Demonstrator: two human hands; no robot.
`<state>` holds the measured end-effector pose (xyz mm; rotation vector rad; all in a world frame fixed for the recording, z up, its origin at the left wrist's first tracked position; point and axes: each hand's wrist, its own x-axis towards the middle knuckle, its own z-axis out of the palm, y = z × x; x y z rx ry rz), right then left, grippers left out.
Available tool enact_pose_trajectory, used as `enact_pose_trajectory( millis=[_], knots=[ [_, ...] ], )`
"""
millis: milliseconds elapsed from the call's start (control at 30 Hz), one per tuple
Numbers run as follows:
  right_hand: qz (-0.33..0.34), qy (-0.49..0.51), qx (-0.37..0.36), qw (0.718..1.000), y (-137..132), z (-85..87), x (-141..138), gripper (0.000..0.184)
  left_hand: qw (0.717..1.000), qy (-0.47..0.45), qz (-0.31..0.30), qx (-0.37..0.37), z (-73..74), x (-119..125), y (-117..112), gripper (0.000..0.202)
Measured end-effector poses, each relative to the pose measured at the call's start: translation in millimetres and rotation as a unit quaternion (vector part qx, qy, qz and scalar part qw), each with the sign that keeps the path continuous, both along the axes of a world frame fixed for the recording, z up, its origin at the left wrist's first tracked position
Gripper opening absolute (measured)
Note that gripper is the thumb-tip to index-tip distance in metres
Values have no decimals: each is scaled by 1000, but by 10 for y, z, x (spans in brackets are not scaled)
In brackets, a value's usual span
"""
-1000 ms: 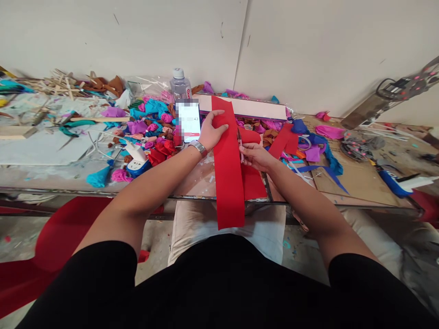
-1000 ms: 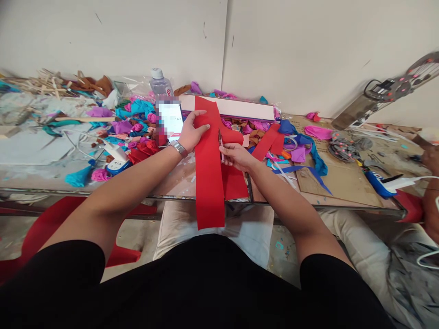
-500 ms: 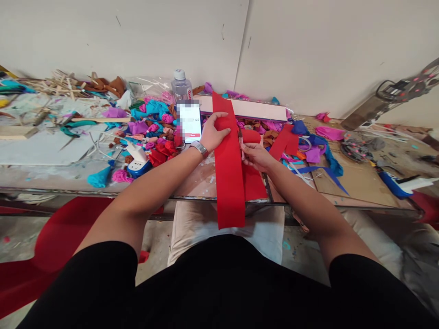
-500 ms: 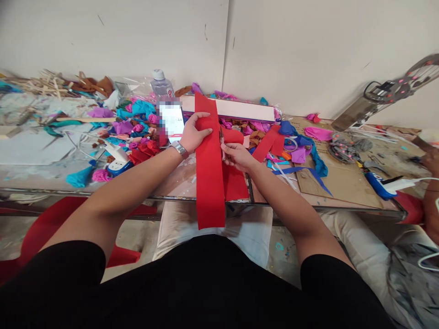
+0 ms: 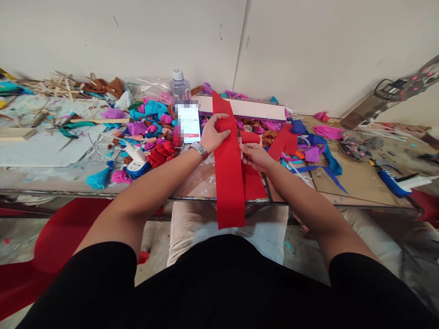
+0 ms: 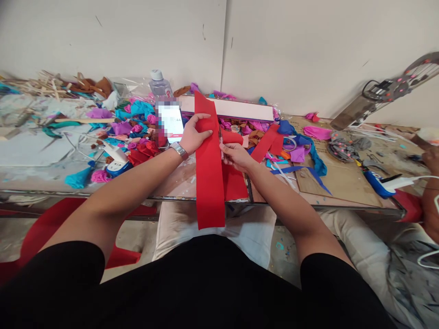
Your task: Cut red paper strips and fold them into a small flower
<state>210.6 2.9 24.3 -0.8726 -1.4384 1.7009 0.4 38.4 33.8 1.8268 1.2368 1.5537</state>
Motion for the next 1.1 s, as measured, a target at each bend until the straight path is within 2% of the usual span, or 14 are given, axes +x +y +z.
enact_pose_trajectory(
  millis=[300, 433, 633, 867, 1100],
  knots=[
    [-4, -11, -45, 999, -10, -49, -26, 58, 1000, -11, -4, -8, 21, -3, 0, 52],
    [1, -11, -37, 999, 3, -69, -29, 63, 1000, 1, -5, -11, 26, -7, 1, 52],
    [11, 2, -25, 1000, 12, -84, -10, 57, 1000, 2, -16, -9, 16, -11, 9, 54],
    [-7, 11, -23, 1000, -7, -20, 0, 55, 999, -2, -25, -20, 31, -2, -28, 55],
    [5, 3, -7, 1000, -32, 44, 10, 53, 999, -15, -23, -31, -1, -12, 16, 57]
  ],
)
